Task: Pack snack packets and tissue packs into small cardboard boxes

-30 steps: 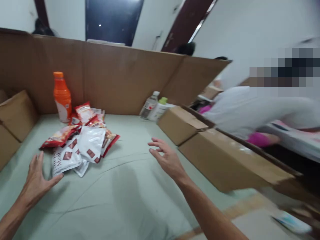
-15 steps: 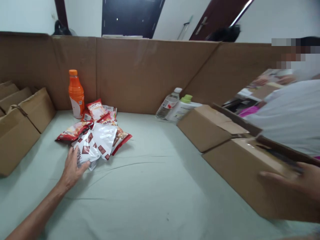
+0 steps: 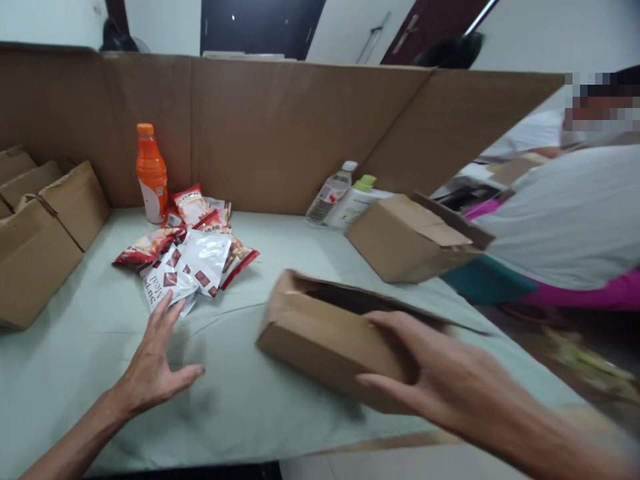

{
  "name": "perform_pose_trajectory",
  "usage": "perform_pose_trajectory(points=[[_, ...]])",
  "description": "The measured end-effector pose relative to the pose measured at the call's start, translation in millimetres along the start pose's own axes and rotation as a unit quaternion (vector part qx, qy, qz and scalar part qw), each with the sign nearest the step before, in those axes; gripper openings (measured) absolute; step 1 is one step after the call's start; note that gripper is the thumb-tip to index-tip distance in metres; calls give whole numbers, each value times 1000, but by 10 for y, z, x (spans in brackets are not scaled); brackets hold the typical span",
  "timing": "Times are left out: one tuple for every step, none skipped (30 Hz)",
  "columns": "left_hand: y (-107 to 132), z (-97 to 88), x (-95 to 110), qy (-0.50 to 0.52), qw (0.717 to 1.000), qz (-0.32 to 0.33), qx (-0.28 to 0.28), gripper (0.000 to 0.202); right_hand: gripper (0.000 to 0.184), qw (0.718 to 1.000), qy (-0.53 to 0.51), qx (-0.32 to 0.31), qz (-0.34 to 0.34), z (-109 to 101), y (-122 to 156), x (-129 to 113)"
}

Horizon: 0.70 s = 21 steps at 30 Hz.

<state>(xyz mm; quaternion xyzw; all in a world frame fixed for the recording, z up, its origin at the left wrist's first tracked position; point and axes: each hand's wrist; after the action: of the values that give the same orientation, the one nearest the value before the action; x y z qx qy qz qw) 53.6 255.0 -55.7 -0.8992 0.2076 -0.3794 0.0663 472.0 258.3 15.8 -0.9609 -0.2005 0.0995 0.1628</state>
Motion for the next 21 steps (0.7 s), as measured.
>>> perform_pose_trajectory(points=[[15, 2, 51, 28, 999, 26, -27, 107, 29, 998, -28, 11, -60, -27, -45, -294], [27, 1, 86, 60, 996, 46, -55, 116, 25, 994, -46, 23, -100, -53, -87, -548], [34, -1, 105, 93, 991, 58, -78, 125, 20, 987, -62, 35, -142, -80, -121, -757], [35, -5, 108, 125, 985, 65, -97, 131, 18, 982, -74, 37, -173, -113, -144, -918], [31, -9, 98, 155, 980, 67, -108, 135, 19, 977, -82, 28, -194, -153, -155, -1031], [21, -14, 79, 180, 975, 68, -114, 137, 22, 974, -89, 12, -208, -200, -154, -1099], [5, -17, 55, 200, 970, 68, -119, 138, 24, 972, -99, -11, -214, -254, -146, -1128], [-17, -18, 31, 214, 967, 67, -122, 139, 25, 969, -112, -34, -217, -311, -135, -1124], [-42, -16, 10, 222, 965, 67, -124, 139, 28, 966, -131, -54, -217, -368, -124, -1097], [-68, -10, -8, 225, 964, 66, -125, 138, 30, 962, -154, -74, -211, -420, -117, -1054], [-95, -1, -20, 226, 964, 65, -123, 138, 31, 958, -180, -97, -200, -462, -118, -1004], [-119, 11, -29, 226, 965, 64, -119, 137, 32, 955, -203, -118, -181, -489, -126, -955], [-140, 23, -34, 225, 966, 63, -114, 136, 32, 953, -219, -138, -158, -498, -143, -910], [-157, 36, -38, 226, 966, 61, -110, 136, 32, 953, -223, -153, -134, -486, -168, -873], [-169, 47, -40, 229, 965, 60, -109, 136, 32, 956, -214, -163, -119, -453, -200, -845], [-176, 56, -40, 233, 964, 57, -111, 136, 32, 960, -191, -169, -115, -399, -236, -825], [-178, 64, -40, 237, 963, 54, -114, 136, 34, 967, -153, -164, -123, -330, -275, -813], [-177, 71, -39, 238, 963, 49, -116, 136, 36, 973, -105, -149, -139, -250, -315, -809], [-172, 78, -37, 241, 962, 45, -118, 137, 40, 978, -53, -128, -158, -169, -355, -811], [-164, 85, -34, 245, 961, 43, -118, 138, 44, 979, -1, -101, -176, -92, -394, -819], [-153, 94, -33, 248, 961, 42, -116, 139, 49, 979, 44, -75, -185, -28, -433, -832]])
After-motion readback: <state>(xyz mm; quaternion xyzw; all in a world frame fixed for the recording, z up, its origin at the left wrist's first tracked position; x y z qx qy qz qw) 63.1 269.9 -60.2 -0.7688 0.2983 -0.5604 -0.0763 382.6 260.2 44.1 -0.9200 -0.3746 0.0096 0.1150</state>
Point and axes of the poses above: each hand's wrist, its own y-axis away from the middle knuckle, its own z-axis out of the palm, x = y × z, and after that the axes turned 3 degrees about z, right-handed
